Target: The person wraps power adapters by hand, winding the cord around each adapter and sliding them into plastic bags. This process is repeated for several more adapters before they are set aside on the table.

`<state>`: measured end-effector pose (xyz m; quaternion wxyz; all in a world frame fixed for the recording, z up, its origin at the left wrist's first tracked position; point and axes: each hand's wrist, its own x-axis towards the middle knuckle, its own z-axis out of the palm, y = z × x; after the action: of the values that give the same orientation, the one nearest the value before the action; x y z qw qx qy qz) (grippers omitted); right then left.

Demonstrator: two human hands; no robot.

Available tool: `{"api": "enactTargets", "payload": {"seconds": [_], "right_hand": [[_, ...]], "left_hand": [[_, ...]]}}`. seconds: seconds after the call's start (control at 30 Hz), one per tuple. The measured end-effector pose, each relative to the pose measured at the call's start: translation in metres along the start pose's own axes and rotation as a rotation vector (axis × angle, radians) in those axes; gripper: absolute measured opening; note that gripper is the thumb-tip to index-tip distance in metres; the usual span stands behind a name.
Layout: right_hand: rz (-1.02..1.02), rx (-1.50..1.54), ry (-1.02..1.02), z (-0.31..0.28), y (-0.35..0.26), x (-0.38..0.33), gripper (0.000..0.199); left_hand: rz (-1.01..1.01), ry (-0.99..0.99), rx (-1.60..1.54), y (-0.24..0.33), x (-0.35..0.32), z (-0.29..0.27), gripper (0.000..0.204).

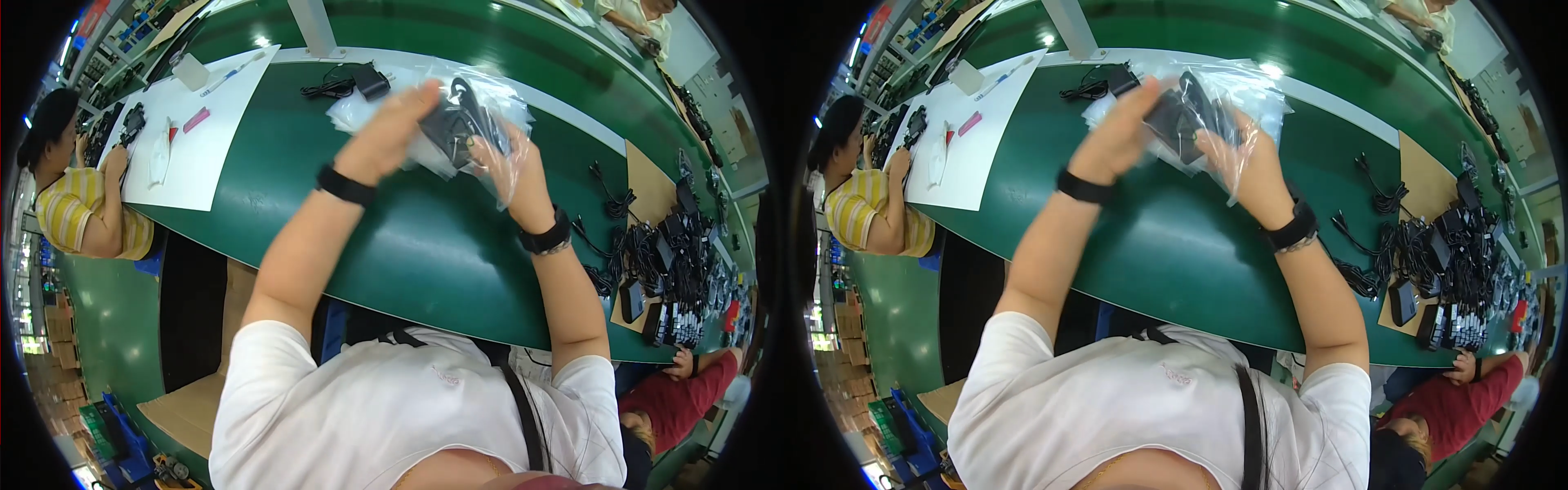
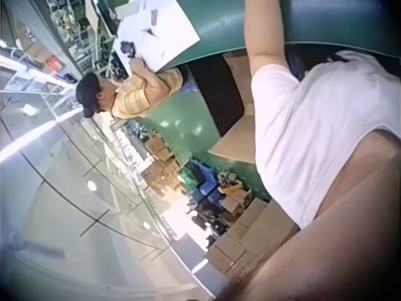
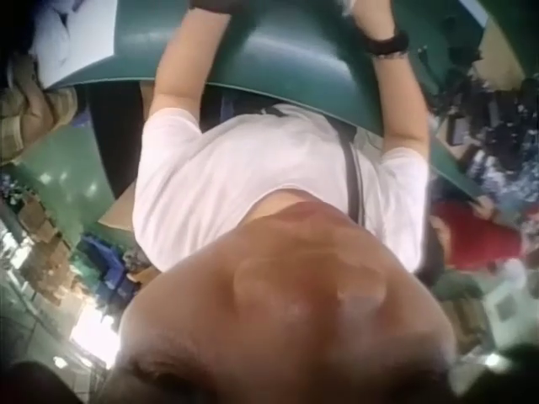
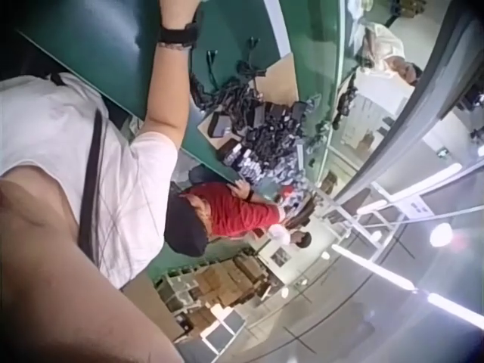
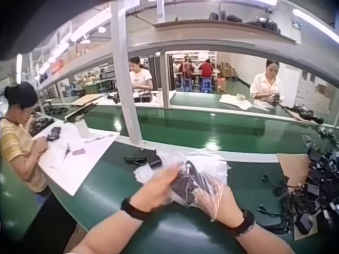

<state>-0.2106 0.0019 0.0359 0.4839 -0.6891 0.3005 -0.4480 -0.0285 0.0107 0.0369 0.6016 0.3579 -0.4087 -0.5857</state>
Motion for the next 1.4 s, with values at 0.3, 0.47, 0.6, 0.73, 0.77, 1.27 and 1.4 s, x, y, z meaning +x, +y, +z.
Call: {"api": "enactTargets", "payload": {"seconds": [0.3,0.47,0.6,0.73,0.77,1.27,1.4], "right_hand": [[0.0,0.092,0.109,0.025,0.018,-0.013,0.05],[-0.213,-0.17,0.075,0.017,0.018,-0.01,0.042],[-0.413,-0.627,-0.012,0.006,0.032,-0.013,0.039],[-0.473,-0.907,-0.023,0.006,0.03,-0.014,0.046],[-0.467,-0.908,-0.016,0.006,0.028,-0.014,0.046],[0.033,0.232,0.076,-0.014,0.019,-0.002,0.074],[0.233,0.476,0.038,0.01,0.008,-0.012,0.084]], "left_hand": [[0.297,0.151,0.053,-0.061,-0.033,0.04,0.04],[0.016,0.023,-0.19,-0.036,-0.034,0.028,0.03],[-0.128,-0.035,-0.298,-0.03,-0.037,0.023,0.028],[-0.153,0.009,-0.25,-0.035,-0.036,0.019,0.028],[-0.157,0.062,-0.275,-0.034,-0.036,0.022,0.028],[0.096,0.225,-0.385,-0.016,-0.022,-0.001,0.024],[0.17,0.227,-0.283,-0.027,-0.028,0.019,0.025]]}}
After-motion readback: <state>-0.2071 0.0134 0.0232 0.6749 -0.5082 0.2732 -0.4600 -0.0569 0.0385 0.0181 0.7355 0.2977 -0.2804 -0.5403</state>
